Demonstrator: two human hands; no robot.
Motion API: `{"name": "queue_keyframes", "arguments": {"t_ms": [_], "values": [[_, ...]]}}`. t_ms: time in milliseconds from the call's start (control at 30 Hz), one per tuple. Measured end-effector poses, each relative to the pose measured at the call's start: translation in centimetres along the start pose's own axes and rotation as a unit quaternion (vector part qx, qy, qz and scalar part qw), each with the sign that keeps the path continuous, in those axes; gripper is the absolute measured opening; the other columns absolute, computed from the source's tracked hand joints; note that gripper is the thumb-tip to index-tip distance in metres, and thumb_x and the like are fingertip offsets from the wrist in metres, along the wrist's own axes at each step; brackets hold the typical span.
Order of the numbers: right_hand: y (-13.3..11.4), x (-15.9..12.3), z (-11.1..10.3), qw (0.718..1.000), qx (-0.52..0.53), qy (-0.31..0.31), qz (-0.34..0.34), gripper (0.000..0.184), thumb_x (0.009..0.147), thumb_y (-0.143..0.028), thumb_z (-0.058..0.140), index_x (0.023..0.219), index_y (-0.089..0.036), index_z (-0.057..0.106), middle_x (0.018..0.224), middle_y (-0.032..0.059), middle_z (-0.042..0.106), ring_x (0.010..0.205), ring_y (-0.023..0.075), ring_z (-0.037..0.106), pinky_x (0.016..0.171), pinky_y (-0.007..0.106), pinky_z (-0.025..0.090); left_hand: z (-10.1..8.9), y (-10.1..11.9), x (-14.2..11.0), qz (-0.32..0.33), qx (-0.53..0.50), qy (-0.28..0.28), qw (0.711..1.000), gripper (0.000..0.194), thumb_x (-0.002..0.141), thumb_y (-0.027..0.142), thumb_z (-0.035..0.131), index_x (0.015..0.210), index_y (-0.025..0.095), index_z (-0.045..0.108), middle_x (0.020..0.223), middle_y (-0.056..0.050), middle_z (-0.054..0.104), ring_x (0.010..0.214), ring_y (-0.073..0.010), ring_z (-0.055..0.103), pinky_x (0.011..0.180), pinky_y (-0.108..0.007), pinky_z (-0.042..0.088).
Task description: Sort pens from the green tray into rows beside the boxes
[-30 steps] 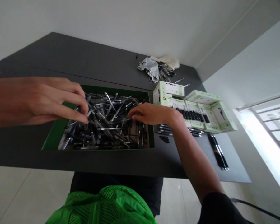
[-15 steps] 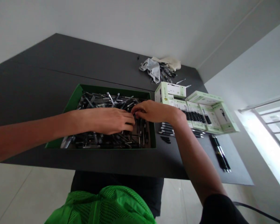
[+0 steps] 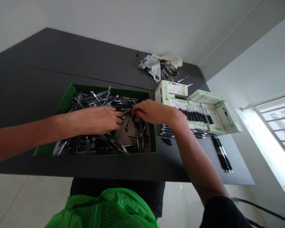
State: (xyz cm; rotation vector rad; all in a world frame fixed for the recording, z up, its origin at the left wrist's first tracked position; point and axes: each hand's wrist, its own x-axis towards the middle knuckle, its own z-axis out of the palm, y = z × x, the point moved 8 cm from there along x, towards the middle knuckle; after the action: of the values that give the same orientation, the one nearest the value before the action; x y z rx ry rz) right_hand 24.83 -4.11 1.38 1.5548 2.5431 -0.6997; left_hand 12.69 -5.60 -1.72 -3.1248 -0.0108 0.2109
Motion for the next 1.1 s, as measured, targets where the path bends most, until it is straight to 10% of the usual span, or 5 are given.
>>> {"name": "queue_keyframes", "arguments": {"t_ms": [267,500,867,1100], "values": [[-0.5,-0.5,-0.6,1.000,0.003,0.012,-0.004,0.036,0.099,-0.005,0.050,0.116,-0.016,0.080,0.116,0.0090,0.082,0.106,0.0219,0.074,0.091,0.029,0.051,0.6,-1.0,-3.2,-0.043,0.016,0.003,0.999,0.034,0.090,0.001,0.061,0.098,0.029,0.079,0.113,-0.001,0.081,0.114,-0.0221,0.072,0.110,-0.034,0.048],[-0.4,-2.3,-3.3,0.996,0.051,0.069,-0.004,0.039,0.098,-0.004,0.047,0.117,-0.015,0.079,0.107,0.0060,0.081,0.097,0.0178,0.073,0.086,0.027,0.049,-0.5,-1.3,-5.6,-0.080,-0.042,0.018,0.996,0.064,0.092,0.001,0.055,0.149,0.030,0.061,0.162,-0.003,0.057,0.149,-0.0210,0.051,0.123,-0.035,0.040],[-0.1,-3.3,-4.6,0.991,0.092,0.099,-0.020,0.038,0.097,-0.010,0.047,0.117,-0.016,0.080,0.099,0.0051,0.080,0.089,0.0176,0.071,0.082,0.028,0.048,-6.0,-1.3,-8.7,-0.051,-0.023,0.096,0.994,0.045,0.092,0.006,0.050,0.113,0.032,0.081,0.121,0.009,0.082,0.139,-0.0199,0.061,0.138,-0.051,0.004],[0.0,-3.7,-5.1,0.989,0.098,0.109,-0.009,0.039,0.096,-0.013,0.047,0.116,-0.016,0.080,0.101,0.0056,0.080,0.090,0.0180,0.071,0.082,0.028,0.049,-5.3,1.6,-0.8,0.023,-0.037,0.076,0.996,0.044,0.092,0.007,0.057,0.125,0.029,0.075,0.137,-0.001,0.076,0.139,-0.0211,0.062,0.136,-0.040,0.024]]}}
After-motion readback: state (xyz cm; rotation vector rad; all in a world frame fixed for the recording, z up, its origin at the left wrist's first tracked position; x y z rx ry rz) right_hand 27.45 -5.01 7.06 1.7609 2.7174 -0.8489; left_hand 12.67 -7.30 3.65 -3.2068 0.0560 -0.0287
